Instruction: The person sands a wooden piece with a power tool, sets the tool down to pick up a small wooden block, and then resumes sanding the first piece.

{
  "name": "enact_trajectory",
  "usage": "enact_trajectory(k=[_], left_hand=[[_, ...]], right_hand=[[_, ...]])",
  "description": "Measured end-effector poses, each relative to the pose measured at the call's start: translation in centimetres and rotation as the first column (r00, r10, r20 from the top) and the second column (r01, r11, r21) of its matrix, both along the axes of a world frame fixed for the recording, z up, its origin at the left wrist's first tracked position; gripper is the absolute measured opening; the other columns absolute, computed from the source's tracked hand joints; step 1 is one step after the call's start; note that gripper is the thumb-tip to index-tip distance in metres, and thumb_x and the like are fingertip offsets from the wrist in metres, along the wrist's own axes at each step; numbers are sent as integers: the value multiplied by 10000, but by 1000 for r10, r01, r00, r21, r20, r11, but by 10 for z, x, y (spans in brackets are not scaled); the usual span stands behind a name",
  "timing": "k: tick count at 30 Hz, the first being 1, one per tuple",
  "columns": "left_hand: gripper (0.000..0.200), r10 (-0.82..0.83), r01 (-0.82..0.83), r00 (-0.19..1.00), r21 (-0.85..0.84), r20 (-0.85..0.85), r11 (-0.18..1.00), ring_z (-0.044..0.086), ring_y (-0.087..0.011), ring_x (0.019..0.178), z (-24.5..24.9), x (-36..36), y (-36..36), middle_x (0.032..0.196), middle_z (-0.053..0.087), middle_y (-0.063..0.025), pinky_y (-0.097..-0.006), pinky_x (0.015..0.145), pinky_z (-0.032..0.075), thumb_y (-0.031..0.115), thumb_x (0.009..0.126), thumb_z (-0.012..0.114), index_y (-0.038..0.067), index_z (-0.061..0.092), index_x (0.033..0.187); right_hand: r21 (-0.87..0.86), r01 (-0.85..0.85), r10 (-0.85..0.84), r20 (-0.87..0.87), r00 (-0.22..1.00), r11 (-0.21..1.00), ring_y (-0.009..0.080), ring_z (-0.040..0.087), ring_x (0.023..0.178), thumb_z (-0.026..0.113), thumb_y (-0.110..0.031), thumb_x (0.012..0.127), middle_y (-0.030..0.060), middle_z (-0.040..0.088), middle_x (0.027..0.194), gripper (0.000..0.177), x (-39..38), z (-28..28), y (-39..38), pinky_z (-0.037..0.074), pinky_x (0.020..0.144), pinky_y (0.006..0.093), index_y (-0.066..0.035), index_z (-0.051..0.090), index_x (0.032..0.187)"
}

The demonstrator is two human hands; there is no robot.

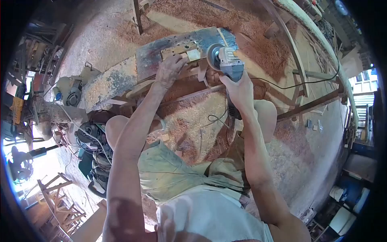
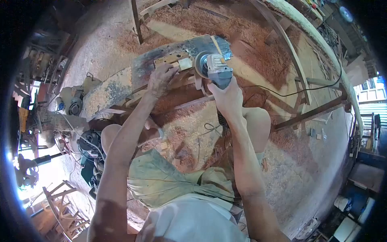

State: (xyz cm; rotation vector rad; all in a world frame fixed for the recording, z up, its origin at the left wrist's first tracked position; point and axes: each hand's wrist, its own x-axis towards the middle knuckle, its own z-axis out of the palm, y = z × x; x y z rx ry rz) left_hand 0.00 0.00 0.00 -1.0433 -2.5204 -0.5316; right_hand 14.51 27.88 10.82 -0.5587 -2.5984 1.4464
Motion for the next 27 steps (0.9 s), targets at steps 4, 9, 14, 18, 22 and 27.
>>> enact_trajectory(k=[4,9,14,18,22,27], left_hand=[[284,31,-37,998,123,50,992,746,-335,1092,0,-2,0,1174,737,-97,-428,886,630,274,1012,797,126,774,1253],[365,110,-184,919,164,380,969,701,-356,1215,44,-1,-4,1299,754,-119,-482,1056,576,289,1013,774,121,764,1337],[587,354,-353,871,-67,341,933,470,-383,1596,9,-31,-16,1657,597,-119,-649,1324,319,461,1032,731,251,660,1576],[704,378,-346,803,-155,461,925,269,-410,1712,-2,-43,-14,1828,391,-87,-737,1361,167,523,1027,714,291,556,1673],[673,411,-386,790,-153,455,910,292,-412,1704,-8,-49,-10,1821,408,-70,-725,1360,186,506,1035,706,288,575,1658],[668,412,-406,782,-119,468,906,285,-437,1702,-18,-54,-9,1823,408,-53,-738,1358,168,505,1026,711,279,589,1644]], right_hand=[[98,-18,17,6,1000,995,488,771,1118,829,-457,865,306,804,1133,704,-3,-12,-1,574,1003,556,47,665,1328],[154,-80,70,68,995,985,506,768,1106,827,-478,862,328,796,1122,741,-8,-25,-10,581,981,568,58,640,1338],[240,-120,92,124,988,963,485,785,1085,828,-466,872,307,807,1079,684,-10,-34,-27,591,958,523,59,683,1286],[278,-181,158,101,982,943,510,780,1056,819,-460,874,324,799,1052,682,-14,-47,-35,590,943,562,64,651,1278],[309,-264,246,94,965,914,541,764,1042,827,-434,874,343,788,1046,649,-14,-46,-42,585,931,610,58,617,1241],[359,-278,221,192,956,891,549,756,1062,838,-403,882,332,788,1066,601,-21,-35,-48,580,936,619,28,606,1232]])
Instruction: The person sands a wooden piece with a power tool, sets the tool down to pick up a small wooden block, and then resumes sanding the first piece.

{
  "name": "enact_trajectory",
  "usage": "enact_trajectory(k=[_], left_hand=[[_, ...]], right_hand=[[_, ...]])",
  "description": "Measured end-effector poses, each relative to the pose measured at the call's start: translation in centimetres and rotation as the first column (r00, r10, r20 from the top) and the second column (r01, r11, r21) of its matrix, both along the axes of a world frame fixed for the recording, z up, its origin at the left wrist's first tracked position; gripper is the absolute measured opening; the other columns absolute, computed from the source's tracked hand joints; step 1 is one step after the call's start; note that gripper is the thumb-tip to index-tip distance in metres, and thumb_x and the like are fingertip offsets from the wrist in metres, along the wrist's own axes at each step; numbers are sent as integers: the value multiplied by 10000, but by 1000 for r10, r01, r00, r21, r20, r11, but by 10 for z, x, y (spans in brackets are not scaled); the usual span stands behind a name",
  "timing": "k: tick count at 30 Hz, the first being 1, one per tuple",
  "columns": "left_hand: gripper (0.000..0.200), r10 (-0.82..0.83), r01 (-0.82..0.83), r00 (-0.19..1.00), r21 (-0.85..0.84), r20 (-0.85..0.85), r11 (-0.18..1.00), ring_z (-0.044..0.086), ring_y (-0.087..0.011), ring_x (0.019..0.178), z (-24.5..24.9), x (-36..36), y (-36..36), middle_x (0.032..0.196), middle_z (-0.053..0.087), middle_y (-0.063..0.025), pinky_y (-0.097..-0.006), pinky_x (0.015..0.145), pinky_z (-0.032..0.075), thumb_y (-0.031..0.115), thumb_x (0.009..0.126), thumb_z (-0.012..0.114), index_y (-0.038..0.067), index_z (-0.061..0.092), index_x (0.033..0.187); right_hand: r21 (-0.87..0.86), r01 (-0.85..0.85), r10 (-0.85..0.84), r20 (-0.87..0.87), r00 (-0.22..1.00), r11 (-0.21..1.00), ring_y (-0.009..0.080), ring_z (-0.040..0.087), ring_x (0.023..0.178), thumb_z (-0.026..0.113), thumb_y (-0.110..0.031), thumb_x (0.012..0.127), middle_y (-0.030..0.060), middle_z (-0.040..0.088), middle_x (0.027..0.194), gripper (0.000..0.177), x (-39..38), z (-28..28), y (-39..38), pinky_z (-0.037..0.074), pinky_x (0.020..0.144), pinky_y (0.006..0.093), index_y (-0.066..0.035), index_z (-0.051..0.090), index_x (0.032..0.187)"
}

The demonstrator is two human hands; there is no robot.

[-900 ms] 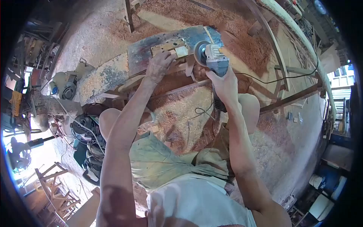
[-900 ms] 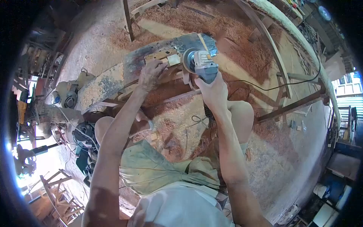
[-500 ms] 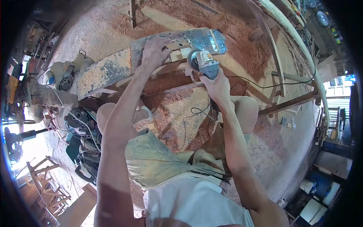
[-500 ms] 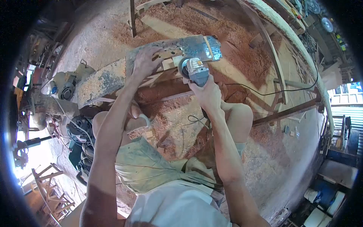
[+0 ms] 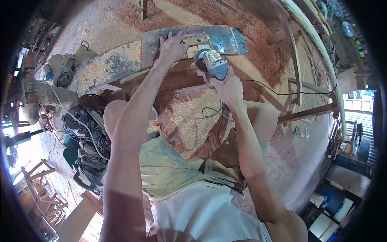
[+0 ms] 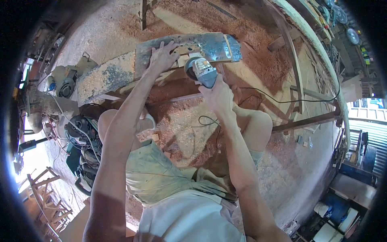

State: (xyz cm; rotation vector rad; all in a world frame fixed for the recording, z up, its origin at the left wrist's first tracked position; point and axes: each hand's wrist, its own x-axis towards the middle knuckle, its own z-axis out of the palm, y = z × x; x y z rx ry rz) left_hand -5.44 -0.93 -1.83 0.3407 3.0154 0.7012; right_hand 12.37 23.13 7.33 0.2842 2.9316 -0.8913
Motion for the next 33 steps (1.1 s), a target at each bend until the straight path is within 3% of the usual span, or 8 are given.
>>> enact_trajectory(k=[8,14,17,21,26,30,33], left_hand=[[667,-14,14,1000,-11,18,1000,295,-442,1697,7,3,2,1817,418,-60,-756,1352,164,492,1040,685,241,585,1650],[660,-12,12,1000,-26,-4,1000,313,-439,1691,11,7,3,1815,421,-62,-769,1341,183,473,1038,677,237,587,1648],[651,-16,16,1000,-31,1,999,319,-453,1686,12,6,4,1804,439,-67,-791,1327,187,474,1039,679,243,588,1640],[645,-18,18,1000,-39,-5,999,324,-470,1679,11,7,4,1789,460,-77,-814,1311,194,484,1046,681,241,584,1635],[640,-9,9,1000,-36,-11,999,322,-467,1681,11,6,5,1795,449,-81,-805,1316,193,483,1054,683,242,583,1638],[642,-18,19,1000,-42,7,999,322,-469,1680,15,8,6,1793,452,-82,-801,1320,186,476,1054,687,235,582,1639],[673,13,-13,999,4,32,1000,298,-439,1696,17,8,6,1809,432,-64,-761,1351,153,465,1004,729,246,602,1628]], right_hand=[[11,-85,85,-62,994,996,541,764,1031,859,-391,885,324,789,1063,621,0,-5,-2,586,908,622,26,579,1249],[14,-16,17,-52,998,1000,535,767,1008,871,-367,886,306,792,1041,605,-7,-3,-2,587,893,612,23,579,1244],[49,-97,100,-71,992,994,529,775,1000,869,-375,890,312,794,1024,607,-3,-3,-3,595,879,601,40,583,1228],[-4,-27,27,-26,999,1000,541,761,1057,818,-454,880,336,788,1064,649,-6,1,1,573,931,610,20,619,1276],[16,4,-4,-26,1000,1000,541,758,1064,816,-435,880,330,788,1072,625,-6,1,-5,576,933,604,4,625,1283],[30,-74,75,-54,996,997,540,769,1040,844,-430,887,337,790,1051,619,-4,2,-4,585,931,611,28,621,1239],[41,-35,37,-56,998,999,546,766,1043,842,-420,889,343,788,1054,628,-6,3,2,584,931,613,29,621,1267]])
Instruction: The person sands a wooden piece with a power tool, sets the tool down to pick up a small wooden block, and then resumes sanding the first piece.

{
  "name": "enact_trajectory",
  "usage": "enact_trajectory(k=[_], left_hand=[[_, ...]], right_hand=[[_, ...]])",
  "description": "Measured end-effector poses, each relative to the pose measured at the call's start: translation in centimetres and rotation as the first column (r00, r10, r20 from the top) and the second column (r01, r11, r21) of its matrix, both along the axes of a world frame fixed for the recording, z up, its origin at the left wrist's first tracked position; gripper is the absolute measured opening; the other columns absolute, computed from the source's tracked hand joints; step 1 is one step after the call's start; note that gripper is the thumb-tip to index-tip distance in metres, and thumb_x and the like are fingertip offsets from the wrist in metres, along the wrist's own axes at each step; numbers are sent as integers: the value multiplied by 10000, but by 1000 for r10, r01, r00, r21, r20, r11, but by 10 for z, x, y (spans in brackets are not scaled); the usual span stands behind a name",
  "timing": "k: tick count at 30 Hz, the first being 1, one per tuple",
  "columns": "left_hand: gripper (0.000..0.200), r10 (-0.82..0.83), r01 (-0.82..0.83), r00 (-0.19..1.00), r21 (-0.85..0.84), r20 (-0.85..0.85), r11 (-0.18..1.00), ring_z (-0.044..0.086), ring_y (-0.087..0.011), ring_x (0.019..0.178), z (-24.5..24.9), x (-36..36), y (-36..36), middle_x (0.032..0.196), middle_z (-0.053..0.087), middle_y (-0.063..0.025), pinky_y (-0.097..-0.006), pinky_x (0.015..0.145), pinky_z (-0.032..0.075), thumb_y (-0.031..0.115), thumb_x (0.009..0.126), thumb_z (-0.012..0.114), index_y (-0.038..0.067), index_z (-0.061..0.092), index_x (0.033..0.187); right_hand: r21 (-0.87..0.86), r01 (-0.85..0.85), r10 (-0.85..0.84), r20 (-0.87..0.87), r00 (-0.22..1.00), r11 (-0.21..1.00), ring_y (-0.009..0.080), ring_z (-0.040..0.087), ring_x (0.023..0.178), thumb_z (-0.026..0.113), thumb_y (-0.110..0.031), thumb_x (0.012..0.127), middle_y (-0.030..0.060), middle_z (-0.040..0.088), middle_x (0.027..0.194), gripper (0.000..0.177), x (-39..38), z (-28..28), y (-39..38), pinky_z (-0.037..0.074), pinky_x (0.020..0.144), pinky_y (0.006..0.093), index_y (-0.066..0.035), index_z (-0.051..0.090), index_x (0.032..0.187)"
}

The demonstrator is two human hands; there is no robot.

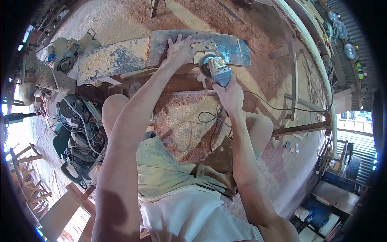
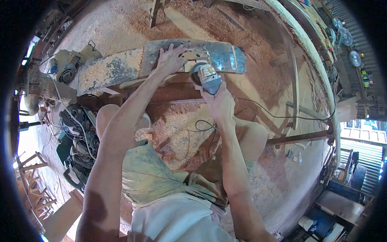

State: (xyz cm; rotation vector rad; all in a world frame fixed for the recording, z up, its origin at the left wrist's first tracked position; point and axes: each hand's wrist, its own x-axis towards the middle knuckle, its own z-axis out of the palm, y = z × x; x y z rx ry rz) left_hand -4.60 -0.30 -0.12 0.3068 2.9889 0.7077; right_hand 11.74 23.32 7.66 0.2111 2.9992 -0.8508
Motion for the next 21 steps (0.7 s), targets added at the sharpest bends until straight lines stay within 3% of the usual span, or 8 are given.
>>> enact_trajectory(k=[5,15,18,21], left_hand=[[659,6,-6,1000,-18,-7,1000,288,-436,1700,-7,-1,4,1817,418,-55,-760,1352,154,468,1022,712,251,591,1632],[656,-12,12,1000,-55,0,998,289,-437,1699,-3,-2,2,1815,421,-51,-761,1350,159,481,1040,703,259,577,1644],[660,-5,5,1000,-61,-4,998,288,-439,1699,-3,-2,1,1818,417,-50,-757,1349,160,494,1038,701,253,586,1642],[656,1,-2,1000,-39,-19,999,290,-442,1698,-6,-3,1,1818,416,-51,-760,1345,162,504,1039,696,247,601,1635]], right_hand=[[-7,91,-92,-31,995,996,541,768,1038,837,-392,896,339,790,1064,628,-3,-9,17,586,926,609,23,615,1312],[-6,-68,68,-44,997,998,530,772,1032,842,-385,892,310,798,1047,585,6,3,-14,590,909,602,4,612,1265],[40,38,-38,-2,999,999,533,767,1016,843,-383,883,312,789,1021,583,-2,-2,-13,581,884,601,15,623,1248],[22,31,-31,-3,1000,999,532,766,1017,853,-364,880,315,788,1024,575,2,0,-17,577,888,601,30,627,1232]])
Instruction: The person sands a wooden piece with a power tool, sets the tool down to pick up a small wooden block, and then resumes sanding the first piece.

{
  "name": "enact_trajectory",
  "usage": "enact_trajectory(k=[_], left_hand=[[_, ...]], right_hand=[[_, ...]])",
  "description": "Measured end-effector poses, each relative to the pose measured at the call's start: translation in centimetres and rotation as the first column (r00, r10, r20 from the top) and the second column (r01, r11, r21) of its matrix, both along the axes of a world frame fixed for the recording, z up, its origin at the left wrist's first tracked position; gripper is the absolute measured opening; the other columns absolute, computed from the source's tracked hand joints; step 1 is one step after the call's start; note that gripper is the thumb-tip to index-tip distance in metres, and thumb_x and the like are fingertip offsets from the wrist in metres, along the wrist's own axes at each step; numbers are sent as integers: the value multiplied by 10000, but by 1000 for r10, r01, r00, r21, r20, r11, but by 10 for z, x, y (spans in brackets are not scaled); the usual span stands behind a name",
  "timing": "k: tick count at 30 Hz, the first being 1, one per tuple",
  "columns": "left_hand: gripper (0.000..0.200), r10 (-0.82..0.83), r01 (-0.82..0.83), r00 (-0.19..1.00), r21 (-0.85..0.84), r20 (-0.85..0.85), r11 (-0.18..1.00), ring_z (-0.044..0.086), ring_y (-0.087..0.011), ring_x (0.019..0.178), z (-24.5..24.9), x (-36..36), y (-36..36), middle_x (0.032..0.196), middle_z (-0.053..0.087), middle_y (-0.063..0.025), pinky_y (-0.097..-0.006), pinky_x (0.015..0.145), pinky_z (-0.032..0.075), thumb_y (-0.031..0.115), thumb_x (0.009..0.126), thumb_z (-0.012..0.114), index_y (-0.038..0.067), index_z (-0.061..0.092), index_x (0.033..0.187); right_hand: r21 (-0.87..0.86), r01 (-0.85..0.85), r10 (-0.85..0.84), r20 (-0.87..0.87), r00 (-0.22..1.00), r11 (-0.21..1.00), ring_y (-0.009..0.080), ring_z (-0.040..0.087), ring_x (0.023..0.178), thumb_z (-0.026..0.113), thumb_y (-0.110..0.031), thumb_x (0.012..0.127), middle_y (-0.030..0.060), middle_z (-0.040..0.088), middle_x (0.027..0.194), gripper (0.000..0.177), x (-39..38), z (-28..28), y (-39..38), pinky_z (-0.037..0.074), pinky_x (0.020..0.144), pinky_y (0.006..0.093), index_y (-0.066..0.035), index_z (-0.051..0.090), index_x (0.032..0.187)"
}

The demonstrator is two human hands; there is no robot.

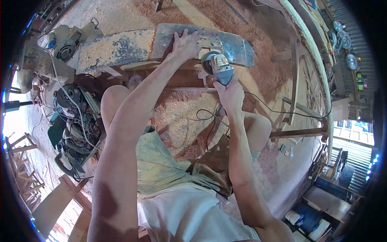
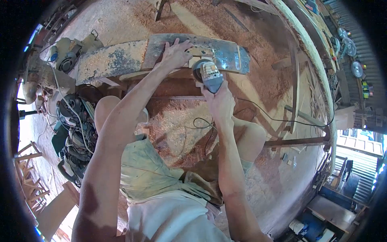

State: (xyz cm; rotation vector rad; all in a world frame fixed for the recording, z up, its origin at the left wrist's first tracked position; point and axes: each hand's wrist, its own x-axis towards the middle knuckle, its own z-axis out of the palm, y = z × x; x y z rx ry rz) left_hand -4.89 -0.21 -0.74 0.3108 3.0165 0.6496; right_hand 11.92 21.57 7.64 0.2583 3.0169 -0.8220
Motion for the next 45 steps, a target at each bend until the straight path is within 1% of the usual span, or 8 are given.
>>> enact_trajectory(k=[6,12,18,28,31,37,40,45], left_hand=[[645,-4,5,1000,24,-20,1000,293,-465,1691,-10,-3,2,1813,423,-59,-779,1333,163,527,1051,669,247,612,1629],[641,-17,16,999,-32,-49,999,327,-477,1674,-11,-1,2,1803,439,-59,-814,1302,203,517,1055,670,248,601,1633],[632,-20,18,999,-37,-41,999,354,-485,1660,-4,-2,2,1792,457,-61,-812,1298,234,487,1063,672,236,592,1637],[647,-23,23,1000,-79,1,997,301,-462,1690,2,1,2,1814,421,-55,-783,1323,212,522,1096,595,248,542,1680],[646,-27,27,1000,-67,11,997,300,-459,1691,3,1,3,1815,421,-49,-775,1329,207,517,1095,588,258,535,1685],[628,-19,19,1000,-62,-2,998,291,-454,1696,2,2,1,1818,416,-44,-763,1337,202,501,1095,583,246,555,1668],[616,-15,15,1000,-46,-10,999,288,-454,1697,-2,0,2,1824,404,-41,-763,1337,199,502,1098,584,246,567,1657],[628,-17,17,1000,-41,2,999,299,-455,1692,-1,1,2,1829,394,-36,-761,1336,199,502,1092,625,240,569,1661]], right_hand=[[14,-140,140,-93,986,990,531,761,1020,882,-314,896,296,792,1090,577,5,-4,8,585,876,611,-1,597,1288],[-15,-29,28,-59,998,999,540,756,1010,848,-341,910,312,786,1078,546,2,-2,22,583,887,614,14,609,1249],[-4,-99,98,-86,991,995,510,773,965,867,-395,868,279,786,949,604,4,-10,6,581,850,576,16,648,1254],[-1,-38,38,-77,996,999,529,770,1008,859,-432,888,321,788,1009,603,4,-8,6,583,878,578,16,650,1234],[-4,-126,125,-113,986,992,529,770,1003,859,-467,885,322,788,998,632,5,-12,3,581,881,574,25,656,1225],[-1,48,-48,-43,998,999,515,776,1007,854,-462,878,318,789,1006,598,-8,-6,14,585,894,558,29,688,1176],[-107,47,-60,-120,991,993,511,780,994,852,-438,872,314,792,1006,566,-5,-12,20,590,884,552,29,694,1152],[-55,-55,48,-117,992,997,530,772,974,850,-409,870,308,790,983,562,3,-18,3,587,872,575,27,671,1176]])
